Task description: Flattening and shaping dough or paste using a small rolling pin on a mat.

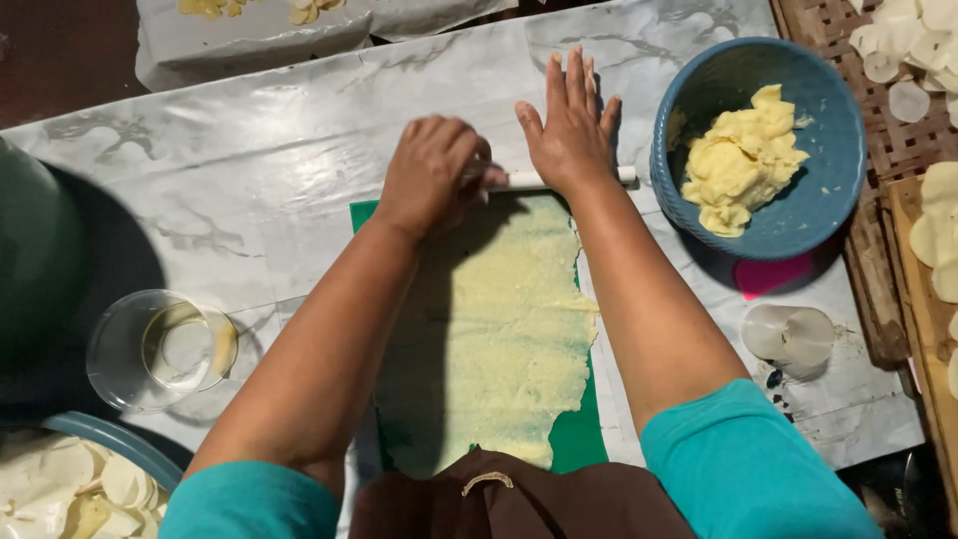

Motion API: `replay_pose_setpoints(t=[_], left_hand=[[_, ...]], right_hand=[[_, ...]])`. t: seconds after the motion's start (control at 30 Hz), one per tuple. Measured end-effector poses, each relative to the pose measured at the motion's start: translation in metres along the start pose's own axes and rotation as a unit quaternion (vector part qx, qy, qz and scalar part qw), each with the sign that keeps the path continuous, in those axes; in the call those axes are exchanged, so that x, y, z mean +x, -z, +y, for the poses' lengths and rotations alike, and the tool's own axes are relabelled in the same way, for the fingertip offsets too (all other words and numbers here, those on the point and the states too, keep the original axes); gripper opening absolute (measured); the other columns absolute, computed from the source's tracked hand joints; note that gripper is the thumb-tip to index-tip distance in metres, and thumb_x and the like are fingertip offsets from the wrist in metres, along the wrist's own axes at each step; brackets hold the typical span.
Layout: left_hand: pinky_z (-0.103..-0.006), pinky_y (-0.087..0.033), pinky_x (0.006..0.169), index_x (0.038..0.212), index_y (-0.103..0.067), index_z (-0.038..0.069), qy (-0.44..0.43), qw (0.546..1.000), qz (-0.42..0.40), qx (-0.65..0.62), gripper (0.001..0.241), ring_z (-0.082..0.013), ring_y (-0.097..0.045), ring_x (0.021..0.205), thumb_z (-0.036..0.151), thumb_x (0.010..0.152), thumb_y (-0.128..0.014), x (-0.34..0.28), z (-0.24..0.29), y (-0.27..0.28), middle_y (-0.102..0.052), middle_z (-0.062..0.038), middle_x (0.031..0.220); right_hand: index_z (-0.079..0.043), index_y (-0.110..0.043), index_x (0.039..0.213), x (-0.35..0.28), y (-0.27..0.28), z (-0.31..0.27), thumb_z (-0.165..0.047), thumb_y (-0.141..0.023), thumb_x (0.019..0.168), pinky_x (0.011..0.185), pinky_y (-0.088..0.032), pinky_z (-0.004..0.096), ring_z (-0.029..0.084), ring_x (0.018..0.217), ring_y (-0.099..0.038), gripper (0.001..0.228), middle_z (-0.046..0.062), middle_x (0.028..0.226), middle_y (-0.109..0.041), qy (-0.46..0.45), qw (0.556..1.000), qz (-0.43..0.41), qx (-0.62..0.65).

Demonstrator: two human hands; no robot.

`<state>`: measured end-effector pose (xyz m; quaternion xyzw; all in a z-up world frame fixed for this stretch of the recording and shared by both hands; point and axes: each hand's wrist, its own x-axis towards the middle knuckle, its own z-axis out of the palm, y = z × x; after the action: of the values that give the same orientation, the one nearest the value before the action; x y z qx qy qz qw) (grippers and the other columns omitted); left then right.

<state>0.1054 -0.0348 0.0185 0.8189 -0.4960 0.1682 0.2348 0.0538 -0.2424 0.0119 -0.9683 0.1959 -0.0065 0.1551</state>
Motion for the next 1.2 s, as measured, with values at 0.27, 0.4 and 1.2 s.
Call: replay_pose_setpoints(t=[0.27, 0.4, 1.2], left_hand=[[-0.0395, -0.04, 0.097, 0.108, -0.061, 0.009, 0.02, 0.998, -0.029, 0.051, 0.027, -0.0282, -0.057, 0.101, 0.018, 0.084, -0.067, -0.022, 0.027, 0.013, -0.063, -0.009, 0.107], [-0.0372, -0.046, 0.092, 0.109, -0.058, 0.019, 0.059, 0.989, 0.056, 0.123, 0.023, -0.0238, -0.061, 0.105, 0.034, 0.095, -0.067, -0.047, 0.012, -0.005, -0.061, -0.004, 0.109], [-0.0452, -0.042, 0.101, 0.125, -0.059, 0.02, 0.197, 0.975, -0.103, 0.03, 0.074, -0.0309, -0.058, 0.116, 0.026, 0.056, -0.087, -0.2, 0.118, 0.057, -0.059, -0.005, 0.125]], right_hand=[[-0.003, -0.053, 0.145, -0.084, 0.03, -0.018, -0.021, -0.052, 0.109, 0.126, -0.028, 0.053, 0.038, 0.154, -0.025, 0.04, 0.017, 0.161, -0.037, 0.207, 0.932, 0.2, 0.22], [-0.002, -0.066, 0.134, -0.139, 0.062, -0.027, -0.007, -0.065, 0.102, 0.114, -0.046, 0.049, 0.041, 0.133, -0.058, 0.032, 0.018, 0.143, -0.057, 0.282, 0.877, 0.27, 0.278], [0.006, -0.061, 0.139, -0.096, 0.109, 0.151, -0.059, -0.064, 0.088, 0.11, -0.03, 0.061, 0.043, 0.138, -0.052, 0.083, 0.024, 0.146, -0.061, -0.304, 0.921, -0.2, -0.14]])
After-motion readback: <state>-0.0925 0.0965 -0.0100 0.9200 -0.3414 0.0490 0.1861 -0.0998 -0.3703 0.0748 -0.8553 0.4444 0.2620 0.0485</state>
